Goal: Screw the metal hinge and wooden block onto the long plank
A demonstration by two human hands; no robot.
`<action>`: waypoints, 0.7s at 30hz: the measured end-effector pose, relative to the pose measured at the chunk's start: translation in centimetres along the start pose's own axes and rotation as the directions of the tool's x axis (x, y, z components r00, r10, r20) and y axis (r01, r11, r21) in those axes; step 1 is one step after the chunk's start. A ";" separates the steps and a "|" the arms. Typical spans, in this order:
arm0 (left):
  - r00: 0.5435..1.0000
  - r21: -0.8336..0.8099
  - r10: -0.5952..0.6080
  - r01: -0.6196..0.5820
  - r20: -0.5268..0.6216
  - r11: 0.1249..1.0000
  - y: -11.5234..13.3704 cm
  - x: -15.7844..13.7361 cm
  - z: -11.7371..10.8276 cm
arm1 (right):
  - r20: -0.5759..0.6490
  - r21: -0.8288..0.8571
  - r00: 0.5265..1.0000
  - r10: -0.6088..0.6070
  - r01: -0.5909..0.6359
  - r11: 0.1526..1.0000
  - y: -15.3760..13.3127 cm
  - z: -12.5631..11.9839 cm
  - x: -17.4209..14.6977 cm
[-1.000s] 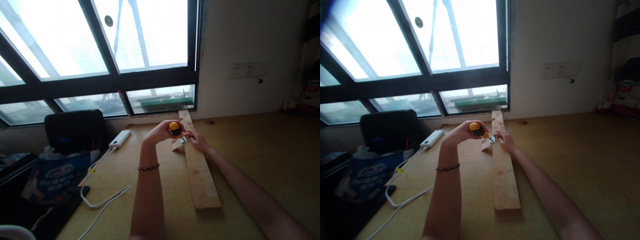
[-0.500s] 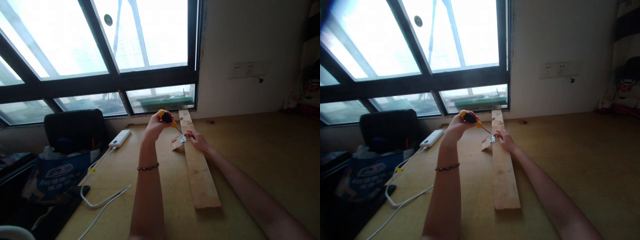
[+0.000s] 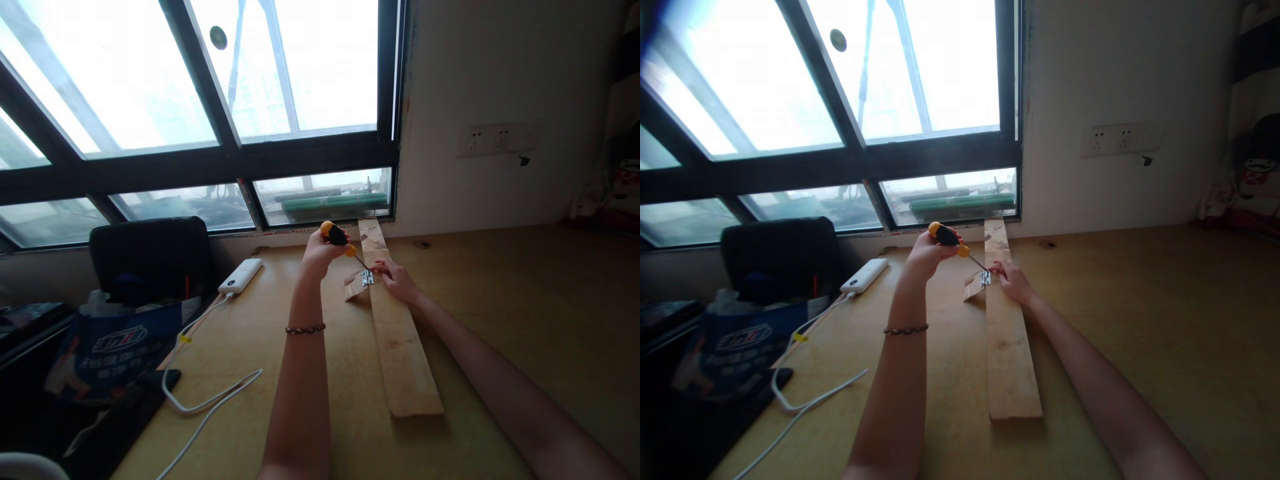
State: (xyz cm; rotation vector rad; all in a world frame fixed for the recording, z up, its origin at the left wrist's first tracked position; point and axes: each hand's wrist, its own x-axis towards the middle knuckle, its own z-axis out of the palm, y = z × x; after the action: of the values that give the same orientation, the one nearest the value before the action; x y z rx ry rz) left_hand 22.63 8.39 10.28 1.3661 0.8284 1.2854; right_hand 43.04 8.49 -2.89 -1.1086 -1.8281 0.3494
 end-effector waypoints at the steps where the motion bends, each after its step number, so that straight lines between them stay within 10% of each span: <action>1: 1.000 0.003 -0.002 0.002 -0.002 1.000 0.0 0.0 0.0 | 0.002 -0.001 1.000 0.002 -0.002 1.000 0.0 0.0 0.0; 21: 1.000 0.010 -0.001 0.001 -0.029 1.000 0.2 -0.1 0.3 | 0.003 -0.007 1.000 -0.012 0.012 1.000 0.2 0.0 0.0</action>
State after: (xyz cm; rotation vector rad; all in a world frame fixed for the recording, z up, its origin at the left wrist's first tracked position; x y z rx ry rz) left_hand 22.82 8.18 10.52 1.3574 0.8563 1.3046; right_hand 43.14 8.57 -2.99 -1.1017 -1.8394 0.3385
